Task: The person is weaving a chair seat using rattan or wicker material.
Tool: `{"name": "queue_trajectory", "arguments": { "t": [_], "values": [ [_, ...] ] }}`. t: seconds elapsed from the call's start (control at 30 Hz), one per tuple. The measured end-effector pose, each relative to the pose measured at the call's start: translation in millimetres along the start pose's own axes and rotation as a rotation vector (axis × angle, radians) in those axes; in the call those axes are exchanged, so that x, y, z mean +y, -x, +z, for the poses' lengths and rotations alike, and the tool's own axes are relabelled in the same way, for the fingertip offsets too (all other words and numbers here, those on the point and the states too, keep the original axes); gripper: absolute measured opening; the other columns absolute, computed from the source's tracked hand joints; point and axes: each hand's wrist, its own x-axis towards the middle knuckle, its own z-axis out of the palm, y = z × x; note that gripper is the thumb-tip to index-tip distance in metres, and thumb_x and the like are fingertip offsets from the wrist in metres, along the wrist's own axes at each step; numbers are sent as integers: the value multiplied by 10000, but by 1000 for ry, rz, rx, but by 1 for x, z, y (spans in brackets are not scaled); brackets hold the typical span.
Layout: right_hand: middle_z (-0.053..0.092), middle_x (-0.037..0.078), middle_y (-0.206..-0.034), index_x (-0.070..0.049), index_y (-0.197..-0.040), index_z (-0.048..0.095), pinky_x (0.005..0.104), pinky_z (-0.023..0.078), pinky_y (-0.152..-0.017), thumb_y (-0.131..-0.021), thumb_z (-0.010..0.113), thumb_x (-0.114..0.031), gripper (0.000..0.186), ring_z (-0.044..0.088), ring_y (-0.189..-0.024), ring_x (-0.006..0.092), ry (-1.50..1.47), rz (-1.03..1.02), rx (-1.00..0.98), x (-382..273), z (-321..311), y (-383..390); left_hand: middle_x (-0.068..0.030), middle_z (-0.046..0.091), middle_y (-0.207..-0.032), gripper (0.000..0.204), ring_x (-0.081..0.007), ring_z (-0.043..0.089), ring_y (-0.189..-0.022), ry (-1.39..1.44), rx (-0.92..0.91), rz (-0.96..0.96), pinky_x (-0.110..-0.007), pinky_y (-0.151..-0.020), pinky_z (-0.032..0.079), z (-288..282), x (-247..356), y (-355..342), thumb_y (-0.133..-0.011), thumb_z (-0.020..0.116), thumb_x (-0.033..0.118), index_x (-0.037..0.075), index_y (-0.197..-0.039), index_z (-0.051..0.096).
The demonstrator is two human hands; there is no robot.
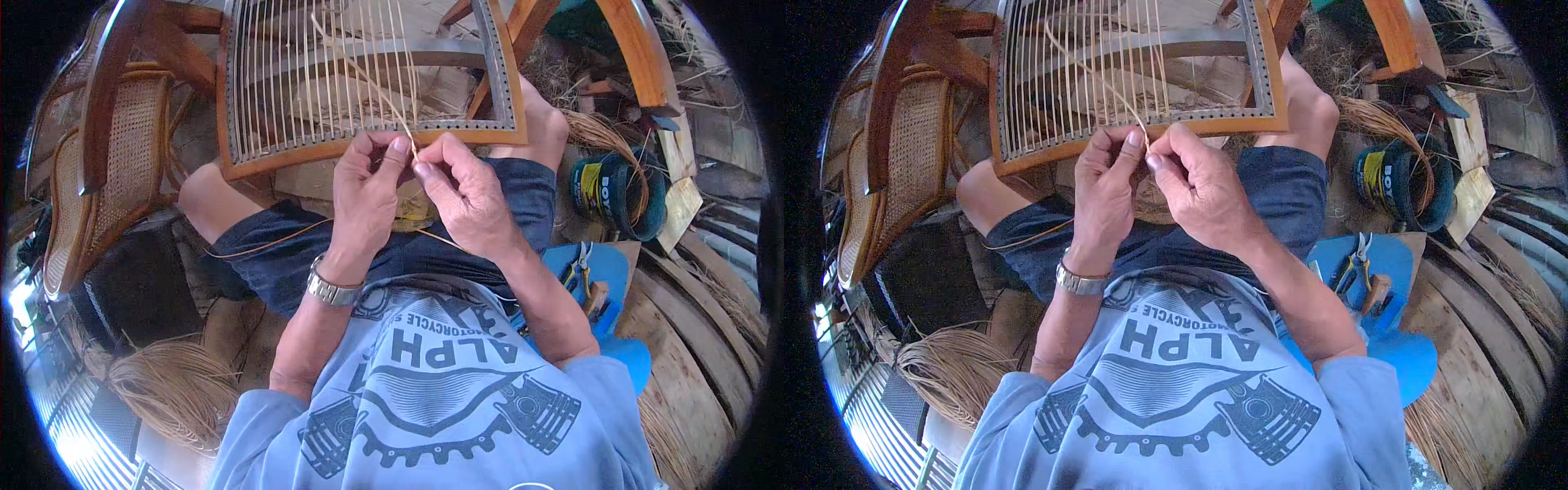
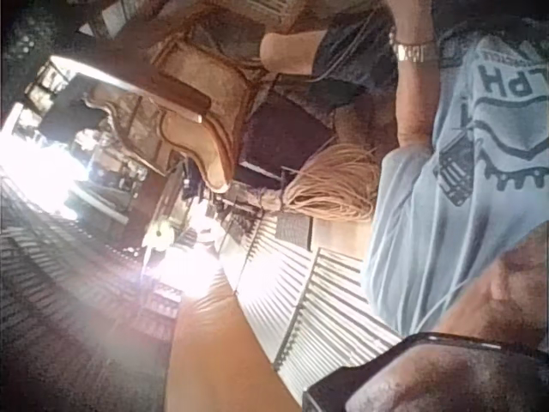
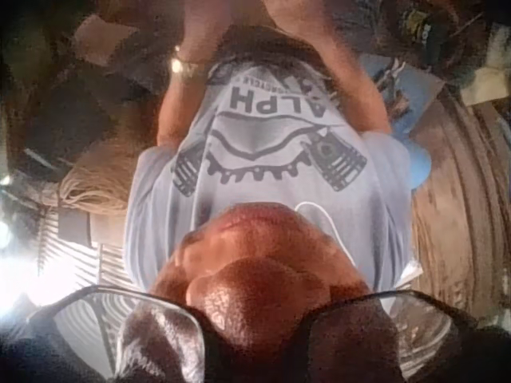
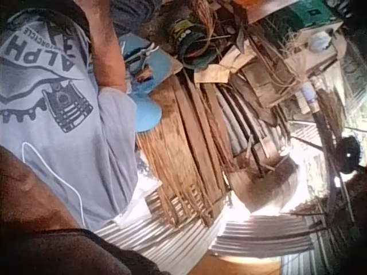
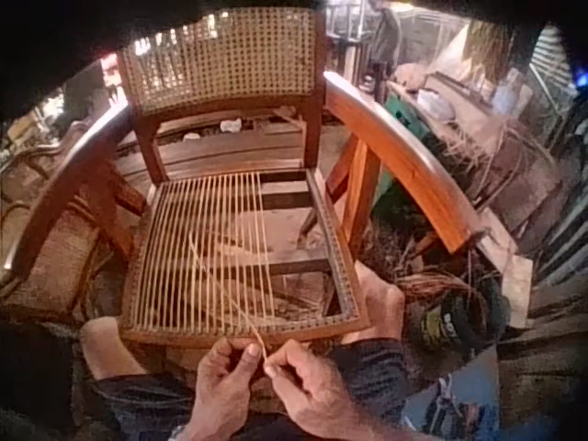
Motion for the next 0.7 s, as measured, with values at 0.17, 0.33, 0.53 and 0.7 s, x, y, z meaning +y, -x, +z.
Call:
{"name": "queue_trajectory", "arguments": {
  "t": [0.17, 0.33, 0.53, 0.7],
  "values": [
    [628, 115, -744, -21, -966, 560, 336, 479, -595, -926, 594, 25, 70, 643, -658, 211, 126, -175, 39, 13, 5, -3, -19, 634, -929, 150, -77, 591, -794, 101, 15, -61, -244, -724, 526, 2, -8, -8, -1010, 607, 164, 23, -1058, 589],
    [686, 159, -832, -13, -989, 571, 369, 531, -656, -926, 592, 17, 73, 724, -798, 297, 205, -131, 67, 19, -7, -3, -42, 633, -940, 106, -136, 621, -829, 402, -73, -205, -337, -791, 547, -7, -4, -9, -1009, 595, 146, 44, -1037, 589],
    [640, 92, -798, -6, -970, 576, 301, 499, -665, -956, 602, -38, 44, 606, -731, 127, 91, -114, 3, 15, -7, -6, -30, 646, -963, 68, -156, 622, -905, 616, -184, -321, -374, -881, 519, -15, -7, -11, -1007, 590, 140, 77, -1028, 608],
    [619, 62, -820, 1, -975, 575, 287, 487, -689, -960, 601, -55, 63, 529, -756, 83, -11, 30, -11, 10, -1, -9, -38, 673, -1001, 147, -151, 627, -947, 581, -150, -147, -321, -908, 506, -8, -5, -5, -986, 625, 126, 87, -1128, 630]
  ]
}}
